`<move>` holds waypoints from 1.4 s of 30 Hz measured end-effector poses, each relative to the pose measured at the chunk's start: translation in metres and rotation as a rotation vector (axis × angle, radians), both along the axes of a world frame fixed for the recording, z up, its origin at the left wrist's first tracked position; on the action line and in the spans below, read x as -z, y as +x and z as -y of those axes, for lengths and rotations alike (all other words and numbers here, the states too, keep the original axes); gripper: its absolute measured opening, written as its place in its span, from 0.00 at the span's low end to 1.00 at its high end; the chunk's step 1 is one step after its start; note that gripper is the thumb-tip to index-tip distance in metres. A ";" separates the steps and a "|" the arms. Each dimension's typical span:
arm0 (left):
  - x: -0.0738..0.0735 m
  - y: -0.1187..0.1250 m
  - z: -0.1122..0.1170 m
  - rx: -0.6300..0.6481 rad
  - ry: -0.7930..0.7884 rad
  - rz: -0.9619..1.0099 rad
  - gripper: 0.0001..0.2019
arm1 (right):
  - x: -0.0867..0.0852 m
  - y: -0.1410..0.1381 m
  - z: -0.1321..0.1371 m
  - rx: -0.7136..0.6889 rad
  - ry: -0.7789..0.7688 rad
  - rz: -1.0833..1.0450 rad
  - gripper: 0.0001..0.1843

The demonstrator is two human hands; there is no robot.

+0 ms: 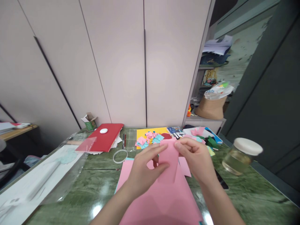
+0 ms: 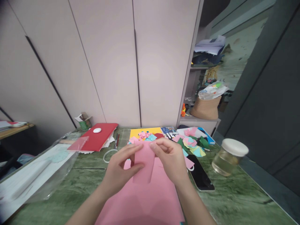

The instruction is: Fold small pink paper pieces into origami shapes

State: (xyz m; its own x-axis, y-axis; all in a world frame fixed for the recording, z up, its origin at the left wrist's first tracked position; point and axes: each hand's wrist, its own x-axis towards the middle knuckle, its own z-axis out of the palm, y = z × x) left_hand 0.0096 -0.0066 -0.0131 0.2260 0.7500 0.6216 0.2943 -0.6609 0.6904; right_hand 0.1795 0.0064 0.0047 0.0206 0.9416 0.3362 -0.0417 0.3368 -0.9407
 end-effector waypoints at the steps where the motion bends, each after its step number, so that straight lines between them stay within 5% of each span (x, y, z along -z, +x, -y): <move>1: 0.000 0.000 0.000 0.002 -0.004 -0.001 0.23 | 0.001 0.000 0.000 0.001 0.010 0.006 0.12; 19: -0.004 0.001 0.003 -0.001 -0.075 0.013 0.26 | 0.000 -0.003 0.002 0.154 0.169 0.216 0.13; 25: -0.003 -0.001 0.001 -0.032 -0.028 0.017 0.26 | 0.001 -0.002 -0.001 0.011 0.053 0.185 0.13; 33: -0.001 -0.002 -0.002 -0.047 -0.062 -0.005 0.27 | 0.003 -0.002 -0.002 0.109 0.142 0.286 0.15; 42: -0.003 -0.005 -0.003 -0.100 -0.023 0.014 0.26 | 0.001 -0.006 -0.001 -0.014 0.027 0.210 0.15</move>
